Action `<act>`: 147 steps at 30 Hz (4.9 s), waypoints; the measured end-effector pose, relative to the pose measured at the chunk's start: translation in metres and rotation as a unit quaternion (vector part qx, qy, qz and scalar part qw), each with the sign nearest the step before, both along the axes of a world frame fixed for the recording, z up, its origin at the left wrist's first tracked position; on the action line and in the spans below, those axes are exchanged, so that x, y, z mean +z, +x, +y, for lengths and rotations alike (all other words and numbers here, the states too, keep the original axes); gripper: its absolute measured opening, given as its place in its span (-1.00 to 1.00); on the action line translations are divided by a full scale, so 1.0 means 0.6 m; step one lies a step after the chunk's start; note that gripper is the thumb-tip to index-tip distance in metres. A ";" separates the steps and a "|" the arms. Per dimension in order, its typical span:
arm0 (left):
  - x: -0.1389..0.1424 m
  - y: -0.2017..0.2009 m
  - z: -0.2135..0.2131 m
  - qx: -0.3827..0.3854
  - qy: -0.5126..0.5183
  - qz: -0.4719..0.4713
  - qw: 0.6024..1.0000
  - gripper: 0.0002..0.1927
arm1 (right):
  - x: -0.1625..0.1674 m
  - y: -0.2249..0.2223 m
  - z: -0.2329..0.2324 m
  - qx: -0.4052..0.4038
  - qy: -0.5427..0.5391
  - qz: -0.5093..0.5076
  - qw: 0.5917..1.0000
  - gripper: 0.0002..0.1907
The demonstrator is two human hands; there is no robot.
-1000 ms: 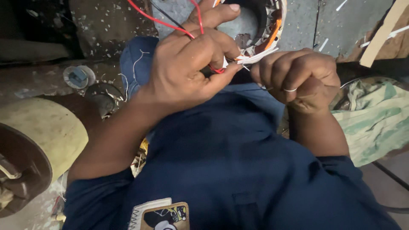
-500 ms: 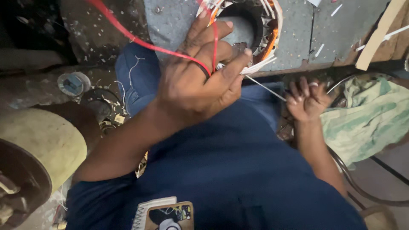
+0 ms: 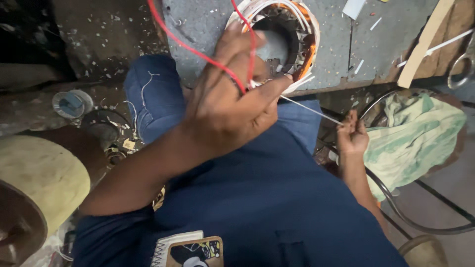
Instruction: The person sits on the floor and winds white thread around a motor stator to secure copper windings. They repeatedly wrap the thread around the stator and tie knots to hold the coils in place.
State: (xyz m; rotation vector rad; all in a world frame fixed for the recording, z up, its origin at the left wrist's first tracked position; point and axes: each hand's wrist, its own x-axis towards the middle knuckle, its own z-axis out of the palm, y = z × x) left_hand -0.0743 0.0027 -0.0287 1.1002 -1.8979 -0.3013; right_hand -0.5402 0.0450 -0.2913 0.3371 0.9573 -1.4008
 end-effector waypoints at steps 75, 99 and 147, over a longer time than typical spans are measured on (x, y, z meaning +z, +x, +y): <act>0.064 -0.012 -0.001 -0.078 0.100 -0.107 0.986 -0.60 | 0.405 0.397 -0.112 0.217 -0.473 0.789 0.328 -0.72; 0.023 -0.036 -0.014 -0.032 -0.008 -0.086 0.996 -0.75 | 0.406 0.271 -0.194 0.396 -0.653 0.222 0.606 -0.53; 0.031 0.003 -0.007 -0.010 -0.045 -0.064 0.997 -0.62 | 0.483 0.266 -0.142 0.297 -0.477 0.725 0.398 -0.91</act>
